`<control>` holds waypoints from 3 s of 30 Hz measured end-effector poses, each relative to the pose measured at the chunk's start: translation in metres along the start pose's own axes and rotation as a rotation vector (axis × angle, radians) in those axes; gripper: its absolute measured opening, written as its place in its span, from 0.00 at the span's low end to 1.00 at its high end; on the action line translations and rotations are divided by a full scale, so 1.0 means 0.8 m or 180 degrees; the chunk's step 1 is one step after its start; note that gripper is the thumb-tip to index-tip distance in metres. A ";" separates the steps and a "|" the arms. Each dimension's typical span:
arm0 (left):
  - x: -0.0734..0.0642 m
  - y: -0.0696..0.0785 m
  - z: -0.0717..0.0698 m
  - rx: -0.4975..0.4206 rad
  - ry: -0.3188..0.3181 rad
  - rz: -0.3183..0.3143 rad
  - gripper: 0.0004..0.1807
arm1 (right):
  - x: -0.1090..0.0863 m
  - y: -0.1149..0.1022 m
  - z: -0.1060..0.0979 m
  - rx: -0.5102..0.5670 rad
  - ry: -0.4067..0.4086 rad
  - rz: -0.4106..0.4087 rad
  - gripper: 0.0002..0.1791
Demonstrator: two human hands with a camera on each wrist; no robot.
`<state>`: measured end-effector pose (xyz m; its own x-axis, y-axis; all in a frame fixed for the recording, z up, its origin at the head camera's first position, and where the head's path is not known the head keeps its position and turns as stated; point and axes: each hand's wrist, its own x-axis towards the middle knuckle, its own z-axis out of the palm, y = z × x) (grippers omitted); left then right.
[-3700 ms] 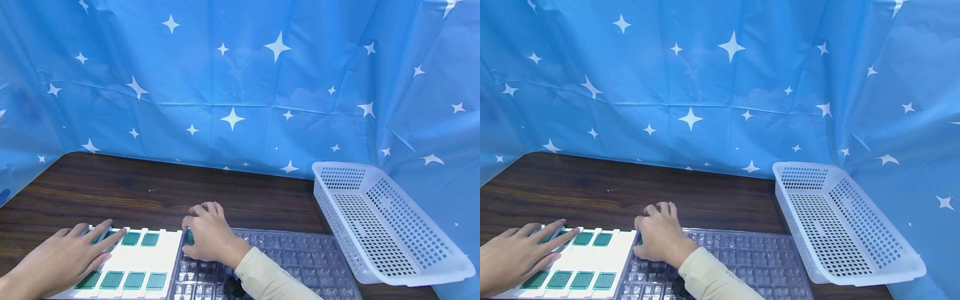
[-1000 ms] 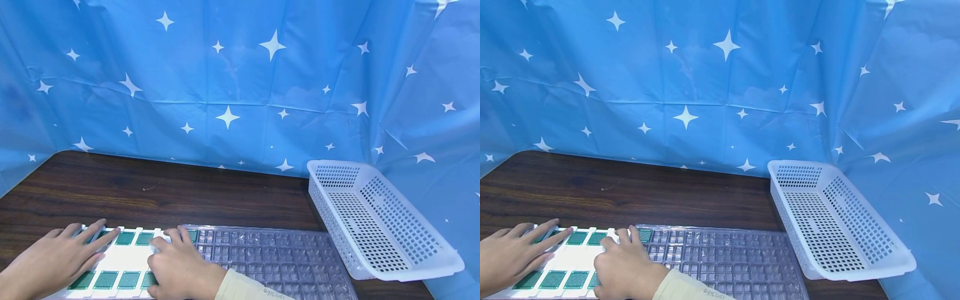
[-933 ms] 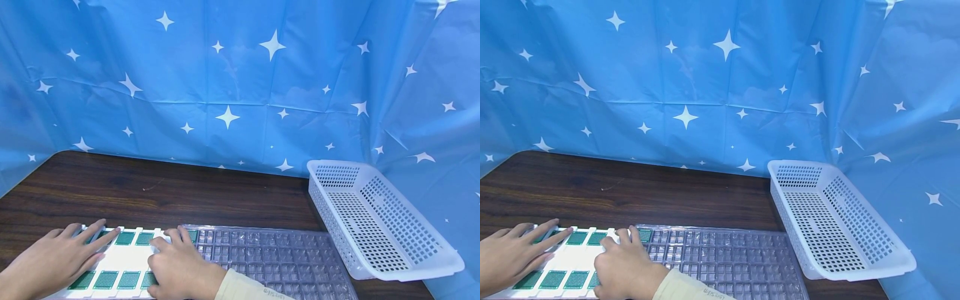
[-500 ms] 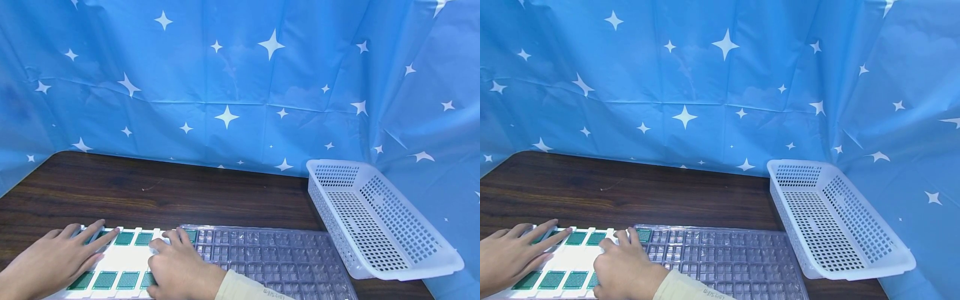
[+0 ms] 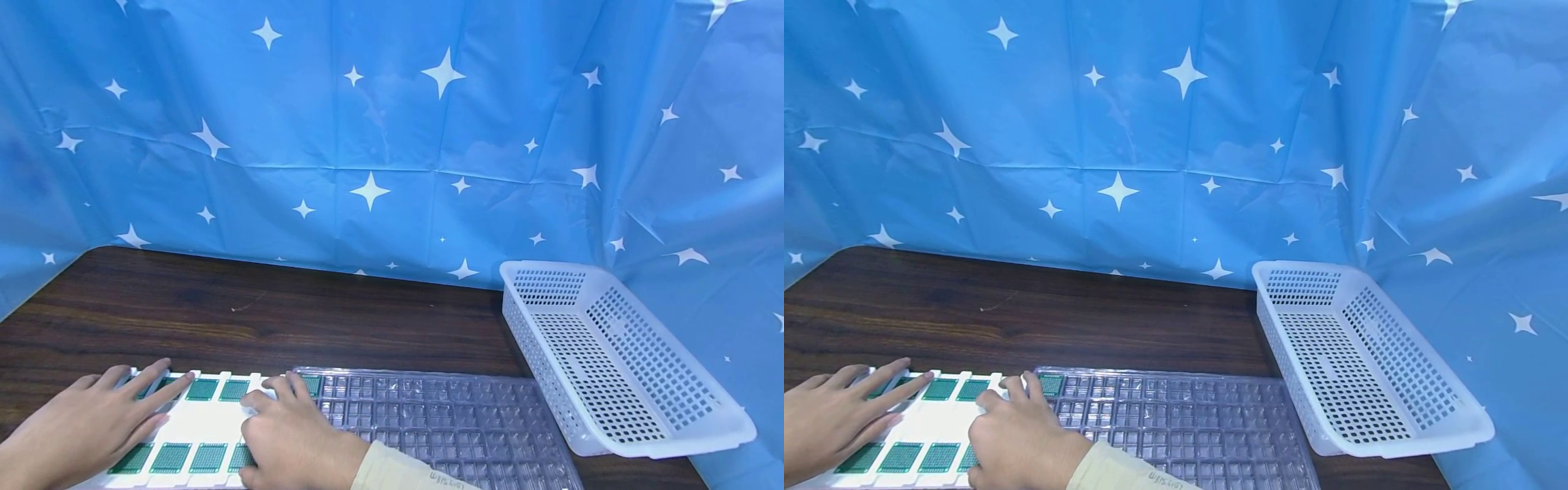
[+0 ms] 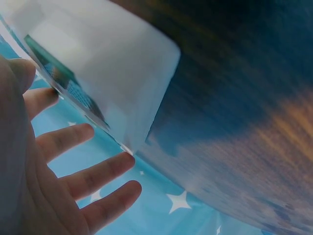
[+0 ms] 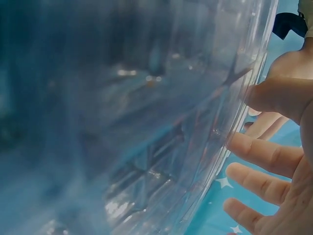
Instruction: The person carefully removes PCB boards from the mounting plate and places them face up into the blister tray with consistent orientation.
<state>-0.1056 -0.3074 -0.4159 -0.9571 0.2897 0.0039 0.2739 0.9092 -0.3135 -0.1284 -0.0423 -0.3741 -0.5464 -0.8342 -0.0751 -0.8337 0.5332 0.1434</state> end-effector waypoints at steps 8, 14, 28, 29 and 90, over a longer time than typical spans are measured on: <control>0.000 0.000 0.000 0.0013 0.0020 -0.0001 0.32 | -0.001 0.000 0.000 -0.0032 0.0051 -0.0023 0.12; 0.000 0.001 0.001 -0.0008 0.0016 0.0002 0.32 | -0.001 0.000 0.000 0.0017 0.0035 -0.0027 0.12; 0.001 0.001 0.001 0.0021 0.0047 0.0020 0.32 | -0.001 0.004 -0.005 0.0068 0.0037 -0.0078 0.12; 0.001 0.001 0.001 0.0025 0.0049 0.0018 0.32 | -0.001 0.004 -0.006 0.0074 0.0043 -0.0085 0.12; 0.007 0.000 0.014 -0.0068 -0.0154 -0.0128 0.32 | -0.032 0.109 0.014 0.0121 0.0373 0.0765 0.13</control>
<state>-0.1125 -0.3092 -0.4266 -0.9707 0.2386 -0.0298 0.2367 0.9261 -0.2937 -0.1879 0.0272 -0.3703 -0.7178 -0.6925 0.0718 -0.6849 0.7209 0.1061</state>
